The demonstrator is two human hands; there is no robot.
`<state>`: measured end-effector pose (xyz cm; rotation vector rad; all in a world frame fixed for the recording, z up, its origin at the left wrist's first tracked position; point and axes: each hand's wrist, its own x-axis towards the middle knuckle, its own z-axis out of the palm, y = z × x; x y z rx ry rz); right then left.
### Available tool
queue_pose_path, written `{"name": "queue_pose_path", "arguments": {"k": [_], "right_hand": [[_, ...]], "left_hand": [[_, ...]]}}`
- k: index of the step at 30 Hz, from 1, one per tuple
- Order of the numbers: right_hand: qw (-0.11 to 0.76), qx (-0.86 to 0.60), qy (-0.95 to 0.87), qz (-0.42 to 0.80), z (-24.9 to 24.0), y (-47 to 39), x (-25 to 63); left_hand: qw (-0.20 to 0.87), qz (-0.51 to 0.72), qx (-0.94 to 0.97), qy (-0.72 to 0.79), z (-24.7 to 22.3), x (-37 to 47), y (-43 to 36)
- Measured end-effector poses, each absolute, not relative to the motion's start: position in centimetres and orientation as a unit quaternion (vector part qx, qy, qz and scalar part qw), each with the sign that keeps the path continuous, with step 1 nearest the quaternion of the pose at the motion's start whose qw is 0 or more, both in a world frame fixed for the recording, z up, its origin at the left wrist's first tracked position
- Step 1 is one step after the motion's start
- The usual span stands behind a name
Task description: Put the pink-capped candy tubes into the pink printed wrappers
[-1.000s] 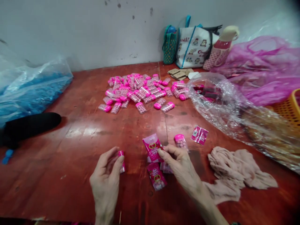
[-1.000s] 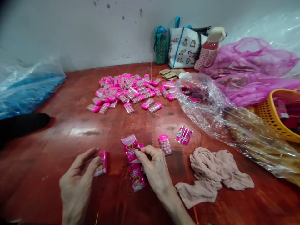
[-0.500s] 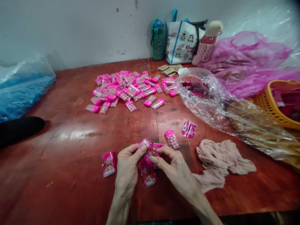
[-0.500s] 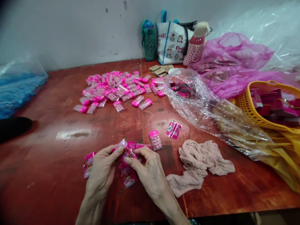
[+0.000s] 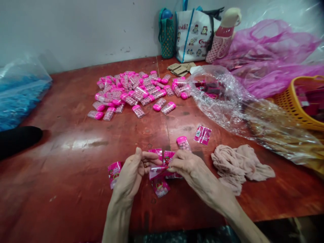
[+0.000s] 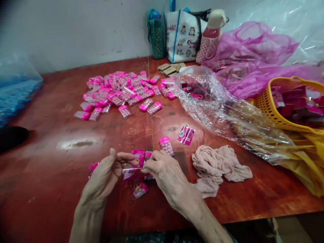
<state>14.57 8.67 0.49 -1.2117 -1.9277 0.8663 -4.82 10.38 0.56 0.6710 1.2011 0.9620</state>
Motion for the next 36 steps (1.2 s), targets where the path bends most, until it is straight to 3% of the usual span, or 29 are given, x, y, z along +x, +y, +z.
{"name": "queue_pose_path", "arguments": {"k": [3,5,14,19,26,36], "right_hand": [[0.247,-0.401,-0.806,0.357,0.9,8.0,15.5],[0.243,-0.398,-0.814,0.347,0.9,8.0,15.8],[0.397,-0.583,-0.585,0.401,-0.8,8.6,12.8],[0.460,-0.623,-0.527,0.350,-2.5,7.8,11.7],[0.550,-0.605,-0.513,0.264,-3.0,8.8,10.9],[0.627,-0.565,-0.360,0.396,-3.4,10.3,11.2]], "left_hand": [[0.655,0.305,0.434,0.538,1.1,-4.8,10.7],[0.651,0.251,0.486,0.526,1.4,-4.5,10.8],[0.668,0.353,0.337,0.563,-0.5,-2.2,9.6],[0.680,0.389,0.277,0.557,-1.0,-0.5,8.8],[0.715,0.408,0.264,0.502,-0.9,0.6,8.6],[0.716,0.436,0.240,0.490,-1.0,2.6,8.0]]}}
